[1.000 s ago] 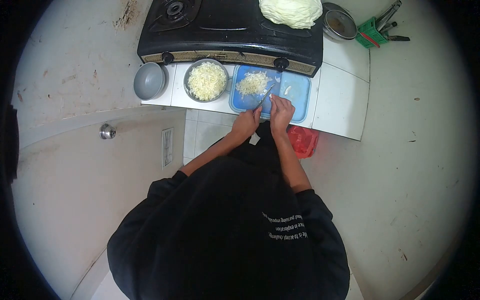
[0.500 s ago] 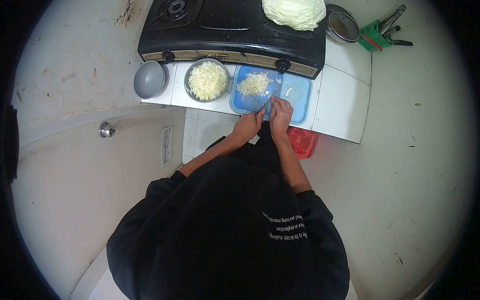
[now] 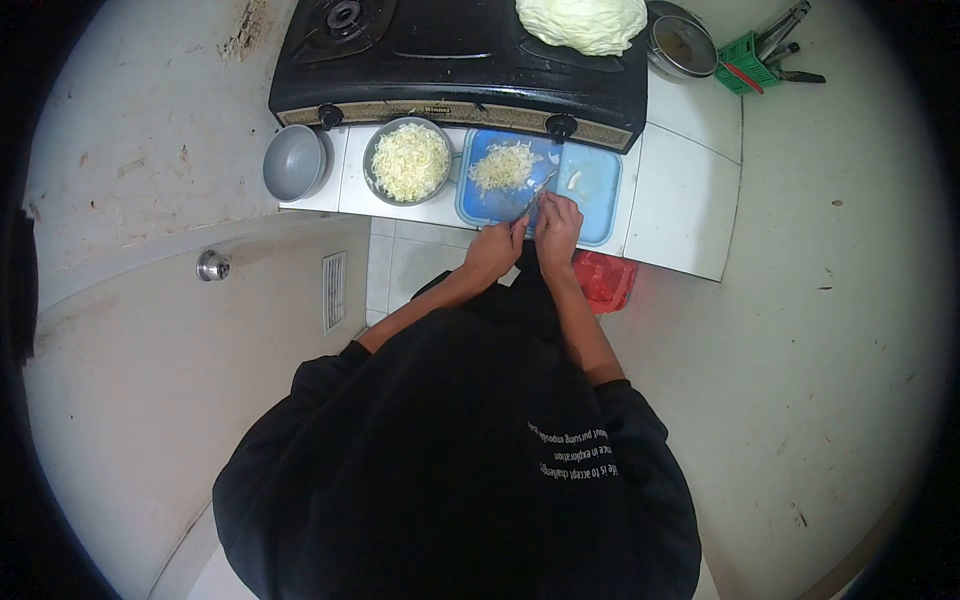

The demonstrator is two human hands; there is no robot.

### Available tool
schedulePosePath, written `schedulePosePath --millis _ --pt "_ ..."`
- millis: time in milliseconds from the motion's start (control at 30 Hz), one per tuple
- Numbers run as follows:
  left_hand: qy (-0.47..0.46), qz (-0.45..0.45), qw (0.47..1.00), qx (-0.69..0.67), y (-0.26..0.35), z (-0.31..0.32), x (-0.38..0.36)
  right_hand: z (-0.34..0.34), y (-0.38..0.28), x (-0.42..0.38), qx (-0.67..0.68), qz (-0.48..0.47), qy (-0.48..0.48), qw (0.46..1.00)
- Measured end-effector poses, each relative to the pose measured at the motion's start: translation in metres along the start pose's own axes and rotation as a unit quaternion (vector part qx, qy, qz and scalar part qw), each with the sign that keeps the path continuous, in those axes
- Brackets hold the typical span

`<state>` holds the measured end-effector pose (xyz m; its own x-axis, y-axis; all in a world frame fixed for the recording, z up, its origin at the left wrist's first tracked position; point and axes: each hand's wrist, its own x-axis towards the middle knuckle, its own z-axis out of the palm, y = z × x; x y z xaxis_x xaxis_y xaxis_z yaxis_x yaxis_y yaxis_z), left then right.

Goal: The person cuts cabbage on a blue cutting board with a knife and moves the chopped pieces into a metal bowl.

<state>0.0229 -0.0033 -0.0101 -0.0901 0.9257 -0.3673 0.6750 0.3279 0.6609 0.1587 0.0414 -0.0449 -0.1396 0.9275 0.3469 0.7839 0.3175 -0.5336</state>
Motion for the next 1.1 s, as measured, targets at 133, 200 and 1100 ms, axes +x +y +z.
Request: schedulePosePath --millis 133,200,1100 --pt "0.002 0.003 1.000 0.007 0.004 -0.003 -0.001 0.001 0.000 0.000 0.000 -0.001 0.002 1.000" --pt "0.001 -0.001 1.000 0.008 0.007 -0.002 0.002 0.000 0.000 0.001 0.000 -0.001 0.002 1.000" --pt "-0.046 0.006 0.996 -0.080 0.004 -0.014 0.008 0.004 0.000 -0.002 0.014 0.009 0.011 1.000"
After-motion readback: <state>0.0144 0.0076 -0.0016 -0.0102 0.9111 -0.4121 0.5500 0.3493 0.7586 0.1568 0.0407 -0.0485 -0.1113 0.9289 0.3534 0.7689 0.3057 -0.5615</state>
